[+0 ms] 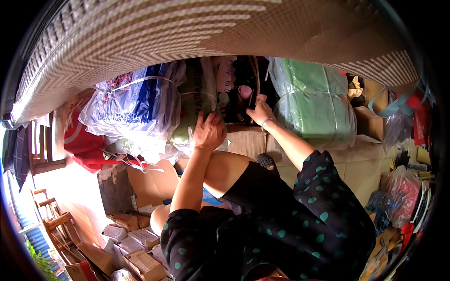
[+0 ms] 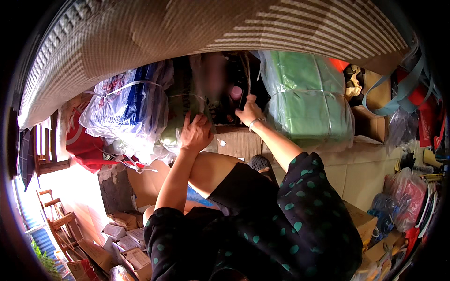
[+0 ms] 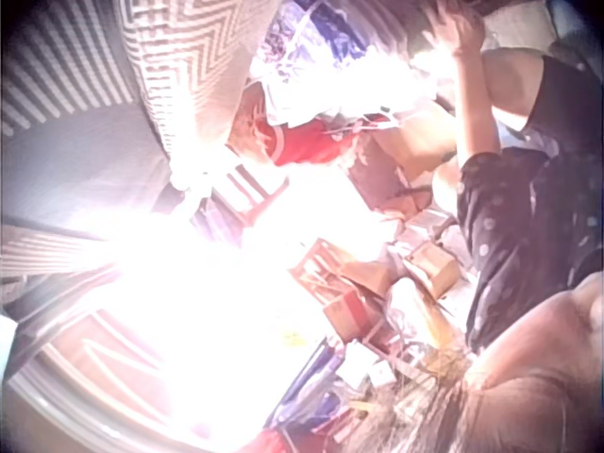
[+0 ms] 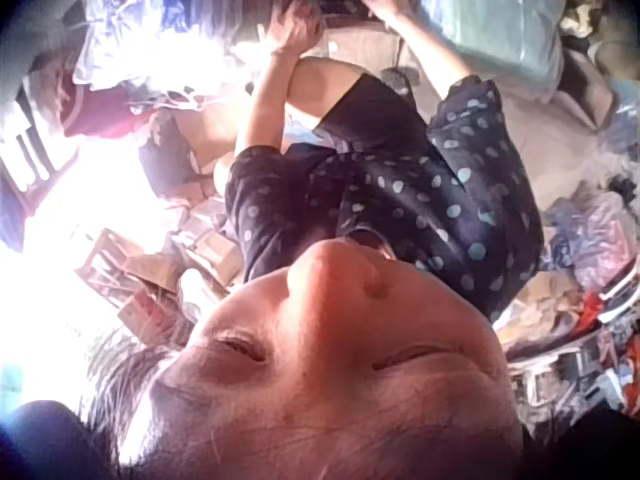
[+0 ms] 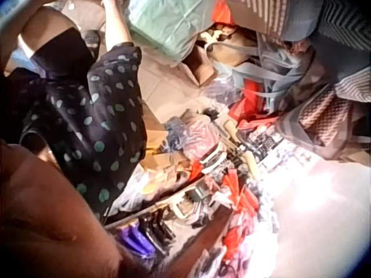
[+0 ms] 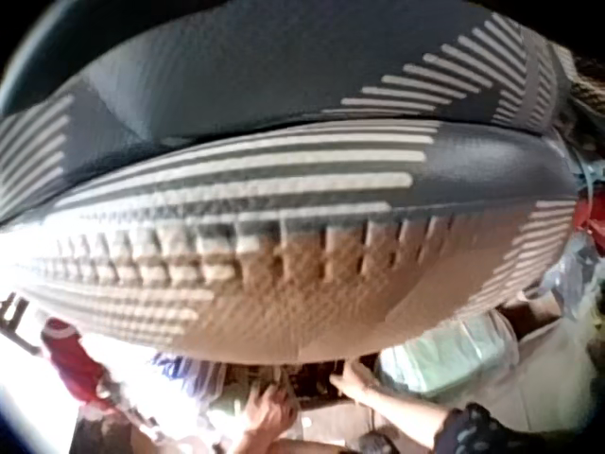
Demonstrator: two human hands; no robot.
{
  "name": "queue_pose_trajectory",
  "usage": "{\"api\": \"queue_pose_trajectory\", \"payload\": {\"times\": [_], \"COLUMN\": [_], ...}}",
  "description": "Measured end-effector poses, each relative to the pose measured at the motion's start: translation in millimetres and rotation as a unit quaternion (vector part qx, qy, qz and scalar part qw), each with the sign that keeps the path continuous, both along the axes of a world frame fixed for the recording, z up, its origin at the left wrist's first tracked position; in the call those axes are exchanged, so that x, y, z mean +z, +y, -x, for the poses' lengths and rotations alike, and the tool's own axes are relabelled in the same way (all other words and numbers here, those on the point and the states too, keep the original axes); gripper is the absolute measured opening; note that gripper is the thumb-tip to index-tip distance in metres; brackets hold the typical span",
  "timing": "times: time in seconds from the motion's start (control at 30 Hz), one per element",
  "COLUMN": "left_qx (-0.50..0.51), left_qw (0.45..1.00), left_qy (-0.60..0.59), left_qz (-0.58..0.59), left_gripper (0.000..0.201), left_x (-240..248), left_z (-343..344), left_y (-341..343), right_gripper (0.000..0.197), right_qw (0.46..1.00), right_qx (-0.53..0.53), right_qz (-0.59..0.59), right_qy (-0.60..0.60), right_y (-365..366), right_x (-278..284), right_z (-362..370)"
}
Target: The person sorts several umbrellas between two cardboard boxes and removes a plastic sleeve from one umbrella.
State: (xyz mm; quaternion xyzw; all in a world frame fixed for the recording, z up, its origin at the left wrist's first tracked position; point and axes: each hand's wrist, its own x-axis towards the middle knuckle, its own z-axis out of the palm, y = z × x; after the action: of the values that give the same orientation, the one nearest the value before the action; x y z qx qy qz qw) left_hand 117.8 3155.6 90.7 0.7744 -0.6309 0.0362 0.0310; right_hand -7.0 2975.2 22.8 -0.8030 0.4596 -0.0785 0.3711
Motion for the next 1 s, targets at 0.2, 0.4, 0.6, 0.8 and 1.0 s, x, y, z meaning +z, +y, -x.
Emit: {"api": "queue_pose_trajectory", "payload": {"times": [0.2, 0.4, 0.6, 0.8, 1.0], "left_qx": [0.008, -0.001, 0.015, 0.013, 0.046], "left_qw": [1.0, 0.999, 1.0, 0.999, 0.996], "left_qy": [0.012, -0.007, 0.011, 0.028, 0.06], "left_qz": [0.019, 0.041, -0.006, 0.032, 0.041], "left_gripper": [0.02, 0.023, 0.023, 0.02, 0.022], "left_x": [-0.2, -5.1, -0.6, 2.4, -0.6], "left_z": [-1.0, -1.9, -3.1, 2.2, 1.0], "left_y": [-0.3, -3.0, -0.2, -9.2, -12.4], "right_gripper": [0.066, 0.067, 0.072, 0.046, 0.045], "right_qw": [0.999, 0.978, 0.993, 0.97, 0.951], "right_qx": [-0.015, -0.013, -0.095, 0.094, 0.202], "right_qz": [-0.019, 0.15, -0.075, -0.14, -0.079], "right_qy": [-0.025, -0.141, 0.009, 0.176, 0.221], "right_y": [12.8, 16.3, 25.2, -22.4, -31.7], "right_x": [-4.0, -13.7, 18.0, -59.9, -61.0], "right_z": [4.0, 8.4, -12.3, -25.3, -24.5]}}
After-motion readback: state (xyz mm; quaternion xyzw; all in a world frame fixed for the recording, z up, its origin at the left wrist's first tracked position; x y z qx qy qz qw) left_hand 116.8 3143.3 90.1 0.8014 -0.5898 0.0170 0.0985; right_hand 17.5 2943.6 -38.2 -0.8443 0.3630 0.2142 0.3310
